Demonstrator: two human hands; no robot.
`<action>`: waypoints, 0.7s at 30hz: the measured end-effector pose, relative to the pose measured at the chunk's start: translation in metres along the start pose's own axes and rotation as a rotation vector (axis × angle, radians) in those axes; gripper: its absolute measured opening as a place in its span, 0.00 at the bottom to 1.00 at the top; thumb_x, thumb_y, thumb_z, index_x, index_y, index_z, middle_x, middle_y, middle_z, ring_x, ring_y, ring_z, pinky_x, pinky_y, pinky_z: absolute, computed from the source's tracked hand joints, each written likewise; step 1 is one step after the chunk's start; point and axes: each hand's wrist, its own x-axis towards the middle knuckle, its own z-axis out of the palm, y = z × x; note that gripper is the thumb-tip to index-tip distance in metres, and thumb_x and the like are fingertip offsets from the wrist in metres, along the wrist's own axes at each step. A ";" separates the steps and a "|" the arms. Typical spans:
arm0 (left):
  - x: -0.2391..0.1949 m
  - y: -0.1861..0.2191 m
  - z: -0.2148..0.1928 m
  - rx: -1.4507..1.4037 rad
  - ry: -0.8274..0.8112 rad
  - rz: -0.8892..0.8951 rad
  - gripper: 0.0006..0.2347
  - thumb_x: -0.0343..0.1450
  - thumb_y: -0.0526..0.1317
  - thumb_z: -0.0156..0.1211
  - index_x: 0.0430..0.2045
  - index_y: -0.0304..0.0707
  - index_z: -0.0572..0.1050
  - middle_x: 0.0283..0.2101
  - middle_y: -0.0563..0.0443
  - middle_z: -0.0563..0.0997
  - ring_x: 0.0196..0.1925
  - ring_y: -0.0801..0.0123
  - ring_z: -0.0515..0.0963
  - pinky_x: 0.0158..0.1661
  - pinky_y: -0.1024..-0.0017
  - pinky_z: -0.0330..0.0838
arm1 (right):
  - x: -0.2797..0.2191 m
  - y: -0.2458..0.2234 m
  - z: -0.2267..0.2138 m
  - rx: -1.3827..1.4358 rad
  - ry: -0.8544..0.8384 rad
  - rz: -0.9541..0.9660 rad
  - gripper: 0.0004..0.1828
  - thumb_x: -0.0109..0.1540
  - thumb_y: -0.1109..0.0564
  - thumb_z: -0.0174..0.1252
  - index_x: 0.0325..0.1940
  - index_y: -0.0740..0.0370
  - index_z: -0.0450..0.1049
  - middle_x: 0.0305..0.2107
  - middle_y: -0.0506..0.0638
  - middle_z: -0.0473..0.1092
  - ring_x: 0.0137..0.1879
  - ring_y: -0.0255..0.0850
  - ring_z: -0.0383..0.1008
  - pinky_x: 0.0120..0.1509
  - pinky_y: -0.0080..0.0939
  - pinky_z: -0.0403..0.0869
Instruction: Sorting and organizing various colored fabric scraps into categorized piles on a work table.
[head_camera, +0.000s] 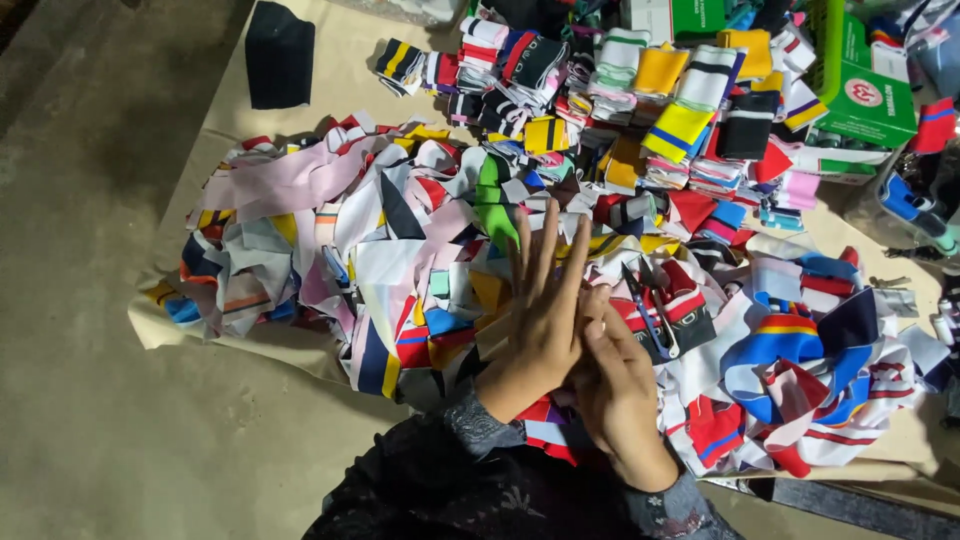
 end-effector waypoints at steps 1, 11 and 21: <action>0.001 0.003 -0.007 -0.062 -0.005 -0.016 0.23 0.85 0.47 0.37 0.76 0.49 0.44 0.81 0.39 0.40 0.85 0.33 0.35 0.81 0.33 0.34 | -0.004 0.001 0.002 -0.037 -0.033 -0.055 0.25 0.67 0.59 0.47 0.68 0.70 0.67 0.59 0.65 0.72 0.64 0.52 0.73 0.64 0.44 0.72; -0.032 0.016 0.007 -1.269 -0.423 -0.518 0.31 0.73 0.60 0.53 0.66 0.39 0.62 0.66 0.45 0.70 0.71 0.61 0.69 0.65 0.67 0.69 | 0.022 -0.012 -0.022 -0.574 0.134 -0.883 0.21 0.76 0.50 0.44 0.33 0.61 0.70 0.28 0.50 0.71 0.30 0.36 0.71 0.33 0.33 0.71; -0.029 0.016 0.000 -1.637 -0.134 -0.987 0.24 0.78 0.55 0.42 0.66 0.45 0.64 0.68 0.49 0.67 0.69 0.68 0.65 0.68 0.68 0.59 | 0.021 0.012 -0.001 -1.373 0.175 -1.153 0.14 0.65 0.68 0.45 0.49 0.70 0.75 0.47 0.62 0.70 0.51 0.58 0.71 0.53 0.54 0.73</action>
